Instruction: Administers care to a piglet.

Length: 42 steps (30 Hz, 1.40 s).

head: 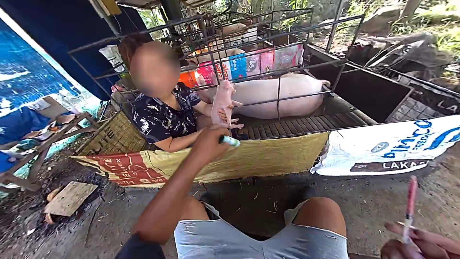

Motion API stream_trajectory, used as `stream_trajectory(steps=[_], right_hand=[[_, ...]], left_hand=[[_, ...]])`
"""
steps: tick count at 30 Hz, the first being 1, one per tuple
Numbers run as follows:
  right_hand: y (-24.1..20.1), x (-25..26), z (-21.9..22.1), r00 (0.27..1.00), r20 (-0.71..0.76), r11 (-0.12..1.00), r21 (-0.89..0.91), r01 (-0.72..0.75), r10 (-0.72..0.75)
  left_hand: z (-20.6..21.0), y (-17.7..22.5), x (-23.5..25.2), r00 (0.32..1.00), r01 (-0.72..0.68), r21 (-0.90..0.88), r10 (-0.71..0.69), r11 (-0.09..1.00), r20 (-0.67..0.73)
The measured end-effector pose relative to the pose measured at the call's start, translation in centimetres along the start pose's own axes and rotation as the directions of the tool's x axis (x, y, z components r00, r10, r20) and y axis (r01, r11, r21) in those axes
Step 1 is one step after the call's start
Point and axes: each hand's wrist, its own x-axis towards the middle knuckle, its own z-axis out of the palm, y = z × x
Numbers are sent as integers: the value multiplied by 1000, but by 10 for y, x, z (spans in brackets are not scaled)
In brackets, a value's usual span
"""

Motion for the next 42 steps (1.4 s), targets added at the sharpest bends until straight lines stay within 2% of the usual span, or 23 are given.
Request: stream_trajectory(steps=[4, 8, 12, 16, 18, 23, 26, 31, 34, 37, 39, 40, 41, 42], right_hand=[[26, 37, 31, 988, 142, 997, 41, -65, 59], [47, 62, 60, 969, 228, 990, 83, -111, 89], [63, 76, 83, 951, 283, 981, 107, -160, 124], [77, 87, 102, 948, 281, 980, 85, -180, 150], [85, 96, 108, 953, 279, 985, 90, -146, 115], [91, 132, 117, 939, 344, 984, 171, -54, -8], [94, 148, 118, 933, 352, 987, 161, 20, -76], [104, 175, 112, 942, 295, 982, 145, 123, -161], [116, 192, 101, 945, 193, 962, 119, 246, -266], [129, 213, 90, 923, 90, 927, -3, 376, -374], [137, 227, 82, 906, 34, 905, -58, 422, -421], [141, 232, 78, 899, 15, 898, -48, 438, -438], [145, 236, 76, 893, 3, 893, -19, 450, -450], [148, 239, 75, 887, -5, 887, 17, 462, -462]], left_hand=[[-39, -66, 5, 987, 127, 73, -118, 989, -111], [-55, -113, 11, 964, 242, 123, -225, 962, -139], [-63, -134, 9, 964, 263, 164, -255, 951, -69], [-69, -145, 9, 968, 251, 102, -253, 963, 0], [-59, -146, 10, 971, 239, 70, -237, 969, -30], [-43, -121, 27, 962, 190, 23, -182, 981, -203], [-29, -98, 48, 976, 128, -31, -132, 991, -173], [-13, -56, 114, 987, -33, 7, 33, 999, -154], [2, -34, 160, 990, -79, 47, 84, 996, -114], [15, -11, 195, 988, -130, 48, 134, 990, -76], [25, 15, 196, 988, -136, -55, 131, 989, -82], [37, 29, 186, 989, -135, -183, 120, 974, -87], [52, 43, 173, 995, -103, -365, 89, 925, -55], [69, 55, 162, 997, -53, -583, 74, 811, 13]])
